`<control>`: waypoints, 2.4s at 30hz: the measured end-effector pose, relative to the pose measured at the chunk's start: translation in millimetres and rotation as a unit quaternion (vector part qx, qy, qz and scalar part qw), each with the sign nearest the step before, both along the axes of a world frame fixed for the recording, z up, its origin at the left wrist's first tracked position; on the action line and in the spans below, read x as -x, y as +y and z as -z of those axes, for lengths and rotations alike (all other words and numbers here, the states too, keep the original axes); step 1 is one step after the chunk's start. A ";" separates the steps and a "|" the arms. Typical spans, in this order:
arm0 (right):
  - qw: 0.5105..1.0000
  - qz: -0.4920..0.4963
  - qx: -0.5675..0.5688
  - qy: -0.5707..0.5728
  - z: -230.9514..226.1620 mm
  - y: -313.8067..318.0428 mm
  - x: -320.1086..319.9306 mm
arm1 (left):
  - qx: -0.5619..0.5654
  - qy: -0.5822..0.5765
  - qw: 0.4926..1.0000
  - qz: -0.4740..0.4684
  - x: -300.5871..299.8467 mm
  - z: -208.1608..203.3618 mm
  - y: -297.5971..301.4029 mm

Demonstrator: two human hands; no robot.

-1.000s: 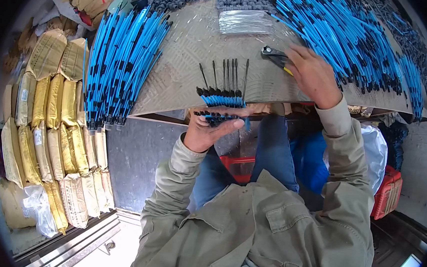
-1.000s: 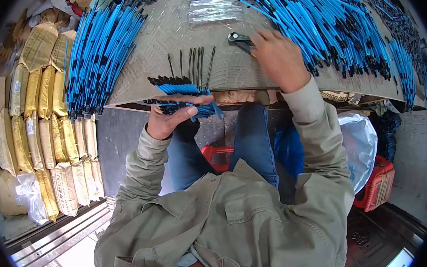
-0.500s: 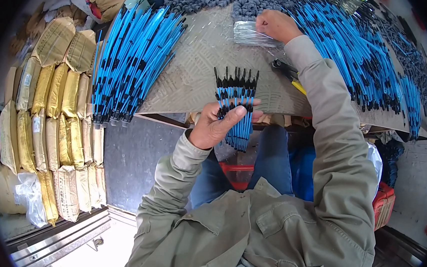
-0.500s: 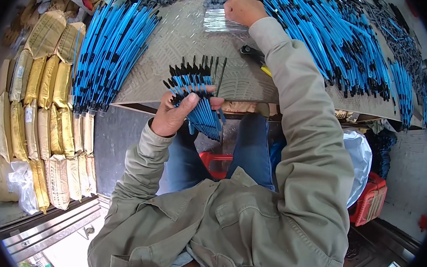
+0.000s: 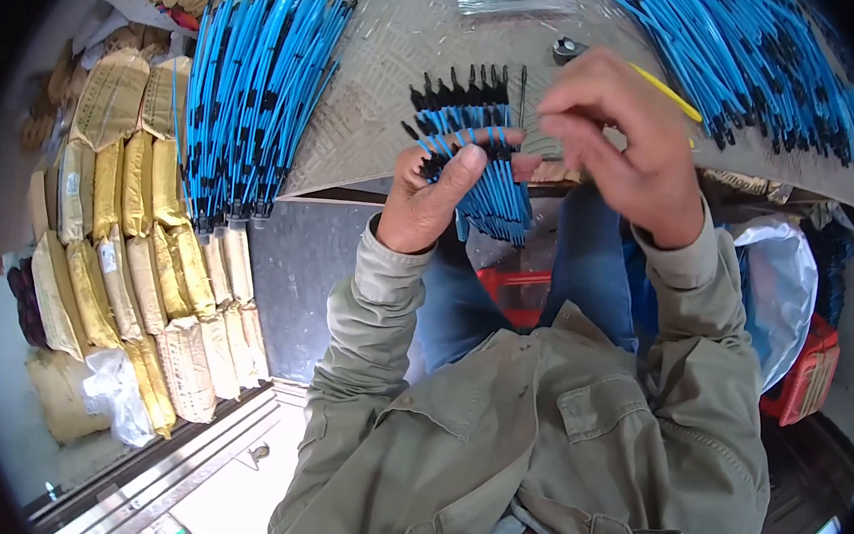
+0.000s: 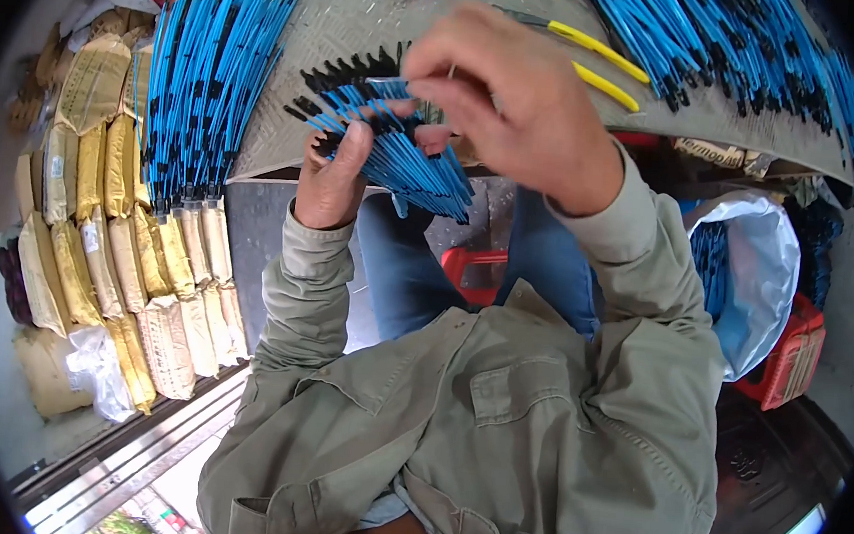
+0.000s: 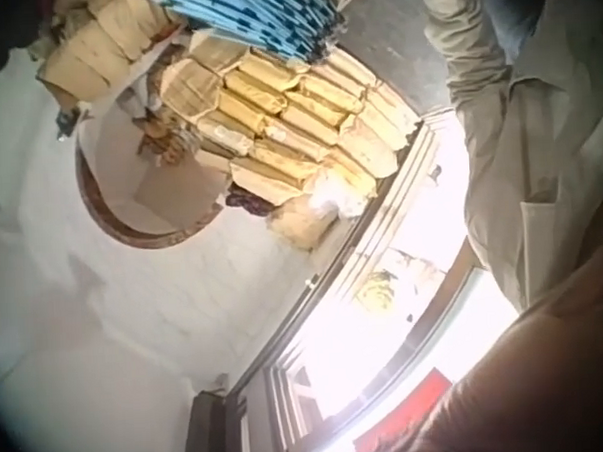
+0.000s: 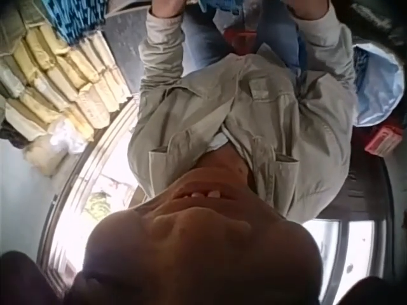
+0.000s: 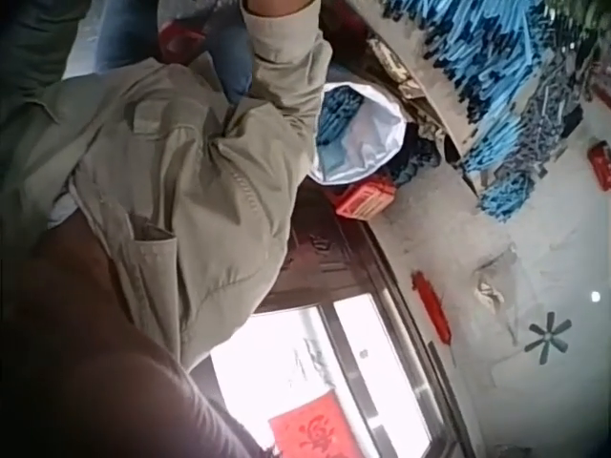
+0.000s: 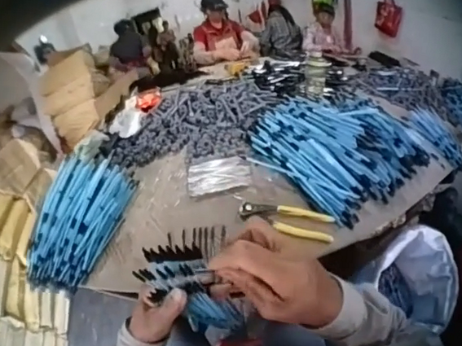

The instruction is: The person inserts multiple blue rods into a circular base component, then secures each rod using crimping pliers.

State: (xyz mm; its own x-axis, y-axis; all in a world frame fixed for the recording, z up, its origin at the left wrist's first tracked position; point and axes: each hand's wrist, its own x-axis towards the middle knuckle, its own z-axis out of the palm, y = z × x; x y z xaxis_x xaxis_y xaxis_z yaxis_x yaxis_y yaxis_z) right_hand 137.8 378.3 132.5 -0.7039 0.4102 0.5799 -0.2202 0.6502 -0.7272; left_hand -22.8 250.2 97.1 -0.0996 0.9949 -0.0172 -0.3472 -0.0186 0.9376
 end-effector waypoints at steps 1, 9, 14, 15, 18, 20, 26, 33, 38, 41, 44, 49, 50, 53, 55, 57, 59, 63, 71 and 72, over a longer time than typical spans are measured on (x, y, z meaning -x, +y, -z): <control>1.000 0.009 0.005 0.002 2.3 -2.1 -3.9 | -0.011 -0.004 1.000 -0.008 -2.6 -0.4 0.9; 0.976 0.135 -0.170 -0.002 5.9 -12.7 -10.7 | -0.051 0.058 0.996 -0.031 -8.9 -5.1 0.7; 0.976 0.134 -0.166 0.037 10.6 -12.7 -1.8 | -0.050 0.070 0.994 -0.070 -7.1 4.2 -0.8; 0.975 0.137 -0.169 0.036 9.0 -13.1 -1.7 | -0.051 0.075 0.992 -0.084 -6.9 5.3 -0.8; 0.974 0.137 -0.176 0.026 7.0 -14.6 -2.6 | -0.057 0.067 0.992 -0.086 -10.0 0.5 -0.6; 0.974 0.128 -0.187 0.007 5.5 -15.4 -3.4 | -0.061 0.064 0.992 -0.087 -11.4 -0.3 -0.1; 0.974 0.117 -0.193 0.009 1.2 -17.8 -1.5 | -0.042 0.093 0.988 -0.113 -10.7 3.7 -2.3; 0.983 0.083 -0.149 0.075 8.0 -15.1 3.5 | -0.046 0.093 0.988 -0.112 -13.9 2.1 0.1; 0.982 0.084 -0.157 0.063 7.7 -14.1 6.4 | -0.036 0.089 0.990 -0.104 -7.1 5.2 -2.7; 0.980 0.085 -0.157 0.091 7.8 -13.9 8.4 | -0.030 0.100 0.990 -0.098 -4.5 7.7 -3.3; 0.963 0.106 -0.243 0.052 2.9 -13.2 5.5 | -0.036 0.101 0.990 -0.092 -4.9 7.3 -3.4; 0.945 0.122 -0.296 0.060 -2.1 -11.2 4.8 | -0.034 0.082 0.990 -0.108 -8.3 5.7 -2.3; 0.947 0.128 -0.287 0.062 -0.2 -11.4 4.4 | -0.045 0.073 0.990 -0.108 -11.0 3.0 -1.1; 0.951 0.139 -0.268 0.068 2.9 -13.4 3.7 | -0.051 0.068 0.991 -0.104 -9.8 3.1 -2.2; 0.955 0.133 -0.259 0.056 1.8 -14.9 3.5 | -0.044 0.075 0.992 -0.094 -7.2 4.6 -3.7; 0.957 0.130 -0.255 0.050 0.5 -15.2 3.3 | -0.043 0.074 0.991 -0.100 -8.1 3.8 -3.7; 0.957 0.131 -0.255 0.041 -0.4 -15.7 3.4 | -0.040 0.069 0.991 -0.110 -9.4 2.9 -3.5; 0.965 0.123 -0.228 0.048 2.1 -15.3 4.4 | -0.068 0.065 0.991 -0.090 -9.9 2.3 -0.6; 0.945 0.127 -0.295 0.066 -4.0 -12.0 4.9 | -0.045 0.069 0.988 -0.133 -8.8 6.2 -4.6; 0.939 0.123 -0.314 0.068 -5.7 -10.4 4.2 | -0.045 0.069 0.988 -0.132 -8.3 7.2 -4.5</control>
State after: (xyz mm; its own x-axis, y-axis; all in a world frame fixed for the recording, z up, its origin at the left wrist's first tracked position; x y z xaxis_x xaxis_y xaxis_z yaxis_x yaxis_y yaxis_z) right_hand 133.6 367.9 138.2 -0.5345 0.0973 0.8396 -0.0713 0.9846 -0.1595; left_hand -14.5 245.7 90.0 -0.3510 0.9308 0.1019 -0.1882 -0.1767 0.9661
